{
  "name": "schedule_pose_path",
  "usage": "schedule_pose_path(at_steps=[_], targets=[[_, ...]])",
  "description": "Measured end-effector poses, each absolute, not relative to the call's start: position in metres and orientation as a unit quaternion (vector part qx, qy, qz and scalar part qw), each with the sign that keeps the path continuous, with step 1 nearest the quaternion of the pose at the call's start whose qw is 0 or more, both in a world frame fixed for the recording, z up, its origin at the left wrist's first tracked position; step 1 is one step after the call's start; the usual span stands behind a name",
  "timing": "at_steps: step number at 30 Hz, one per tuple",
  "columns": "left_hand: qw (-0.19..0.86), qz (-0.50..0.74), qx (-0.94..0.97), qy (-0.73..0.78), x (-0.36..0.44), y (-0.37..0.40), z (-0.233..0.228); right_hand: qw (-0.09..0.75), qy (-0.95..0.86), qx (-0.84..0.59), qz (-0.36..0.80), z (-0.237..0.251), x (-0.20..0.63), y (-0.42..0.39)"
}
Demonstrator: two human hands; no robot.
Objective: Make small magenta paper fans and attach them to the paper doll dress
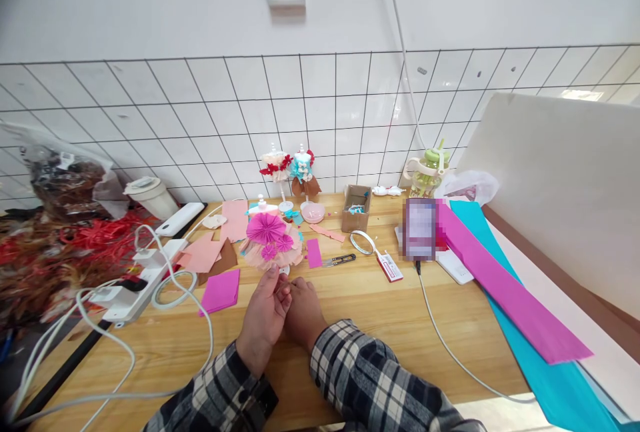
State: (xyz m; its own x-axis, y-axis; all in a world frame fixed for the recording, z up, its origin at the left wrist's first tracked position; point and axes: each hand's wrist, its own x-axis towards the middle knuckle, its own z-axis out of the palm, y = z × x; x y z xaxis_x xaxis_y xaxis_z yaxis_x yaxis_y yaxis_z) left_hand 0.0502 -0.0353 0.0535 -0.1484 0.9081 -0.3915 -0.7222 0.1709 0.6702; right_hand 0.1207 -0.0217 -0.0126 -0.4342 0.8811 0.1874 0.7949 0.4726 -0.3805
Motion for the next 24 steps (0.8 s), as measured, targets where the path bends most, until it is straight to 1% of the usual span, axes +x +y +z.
schedule_pose_path(at_steps=[3, 8, 12, 17, 21, 24], targets=[[0.662, 0.617, 0.093, 0.415, 0.049, -0.034, 0.052, 0.190, -0.833, -0.503, 0.131, -0.012, 0.121, -0.022], [0.685, 0.604, 0.070, 0.401, 0.051, -0.034, 0.055, 0.166, -0.835, -0.512, 0.118, -0.009, 0.120, -0.021], [0.655, 0.628, 0.101, 0.408, 0.057, -0.039, 0.056, 0.170, -0.829, -0.516, 0.131, -0.011, 0.120, -0.020], [0.602, 0.657, 0.152, 0.428, 0.065, -0.046, 0.054, 0.208, -0.816, -0.517, 0.153, -0.017, 0.122, -0.019], [0.599, 0.682, 0.117, 0.403, 0.066, -0.046, 0.053, 0.202, -0.822, -0.509, 0.158, -0.016, 0.123, -0.020], [0.621, 0.690, 0.056, 0.369, 0.061, -0.040, 0.054, 0.196, -0.831, -0.500, 0.141, -0.011, 0.123, -0.021]])
